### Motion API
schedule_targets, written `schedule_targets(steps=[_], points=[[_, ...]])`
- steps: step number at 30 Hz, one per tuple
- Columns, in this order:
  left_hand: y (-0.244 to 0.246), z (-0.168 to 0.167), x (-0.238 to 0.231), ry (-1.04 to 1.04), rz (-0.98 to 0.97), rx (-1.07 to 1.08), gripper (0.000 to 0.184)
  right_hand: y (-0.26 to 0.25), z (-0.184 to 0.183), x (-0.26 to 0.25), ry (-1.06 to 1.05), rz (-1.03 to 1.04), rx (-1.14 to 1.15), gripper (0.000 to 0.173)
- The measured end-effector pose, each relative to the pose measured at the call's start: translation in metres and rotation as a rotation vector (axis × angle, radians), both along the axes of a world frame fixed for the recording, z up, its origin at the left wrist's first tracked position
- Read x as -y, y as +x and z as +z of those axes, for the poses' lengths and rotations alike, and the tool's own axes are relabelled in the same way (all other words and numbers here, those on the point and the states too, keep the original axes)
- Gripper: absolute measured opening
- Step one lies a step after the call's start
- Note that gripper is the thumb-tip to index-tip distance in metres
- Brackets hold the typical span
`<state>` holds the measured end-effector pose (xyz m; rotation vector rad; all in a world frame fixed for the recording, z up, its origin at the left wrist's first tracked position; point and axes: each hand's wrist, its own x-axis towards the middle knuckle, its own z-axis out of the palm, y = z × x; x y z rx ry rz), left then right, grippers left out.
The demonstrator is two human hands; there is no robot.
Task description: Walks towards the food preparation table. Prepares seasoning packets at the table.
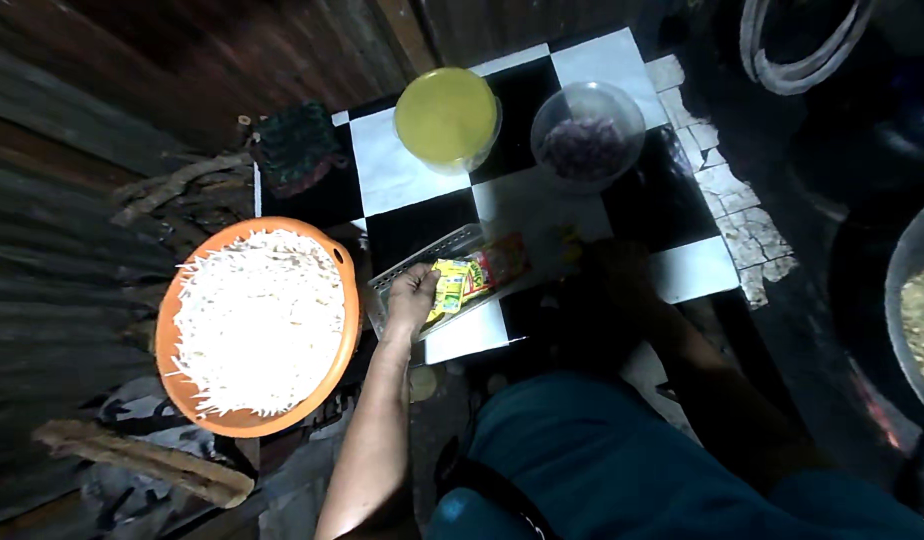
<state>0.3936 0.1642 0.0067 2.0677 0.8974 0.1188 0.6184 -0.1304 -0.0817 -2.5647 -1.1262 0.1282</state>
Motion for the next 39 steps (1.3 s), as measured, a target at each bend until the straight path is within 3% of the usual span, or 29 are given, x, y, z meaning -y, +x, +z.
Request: schedule_targets(steps=[5,8,11,15,18,20,22,23,25,26,28,30,34,37,39], points=[[-0.003,0.013,0.011,0.054,-0.095,0.052,0.022,0.002,0.005,-0.004,-0.030,-0.011,0.048,0.028],[-0.004,0.018,0.016,0.093,-0.097,0.070,0.023,0.006,0.018,-0.005,-0.075,-0.067,-0.074,0.031],[-0.007,0.014,0.013,0.104,-0.073,0.062,0.025,0.014,0.030,0.000,-0.003,-0.190,-0.368,0.035],[-0.007,0.018,0.013,0.117,-0.036,0.081,0.026,0.029,0.009,0.024,0.391,-0.214,-0.570,0.028],[-0.010,0.024,0.006,0.000,-0.164,0.039,0.028,0.021,0.020,0.030,0.638,-0.323,-1.066,0.032],[-0.014,0.026,0.000,0.095,-0.206,0.003,0.027,0.018,0.017,0.032,0.688,-0.284,-1.308,0.037],[-0.018,0.022,-0.004,0.329,-0.217,-0.142,0.020,0.007,0.033,0.031,0.495,-0.230,-1.209,0.042],[-0.020,0.016,-0.005,0.433,-0.233,-0.283,0.019,-0.006,0.056,0.025,0.381,-0.255,-1.125,0.036],[-0.020,0.008,0.000,0.477,-0.257,-0.633,0.028,-0.023,0.094,0.017,0.236,-0.256,-1.060,0.029],[-0.018,0.004,0.002,0.442,-0.260,-0.767,0.033,-0.032,0.102,0.016,0.287,-0.240,-1.062,0.023],[-0.015,-0.004,0.001,0.388,-0.262,-0.881,0.038,-0.037,0.072,0.027,0.496,-0.197,-1.035,0.022],[-0.015,-0.006,0.000,0.362,-0.273,-0.880,0.035,-0.041,0.057,0.031,0.520,-0.190,-0.906,0.025],[-0.021,0.001,0.000,0.363,-0.243,-0.758,0.035,-0.039,0.056,0.026,0.265,-0.057,-0.565,0.041],[-0.031,0.005,-0.003,0.309,-0.062,-0.450,0.033,-0.041,0.050,0.026,0.369,-0.040,-0.685,0.037],[-0.038,0.003,-0.003,0.140,0.084,-0.156,0.024,-0.040,0.043,0.024,0.522,-0.030,-0.925,0.032]])
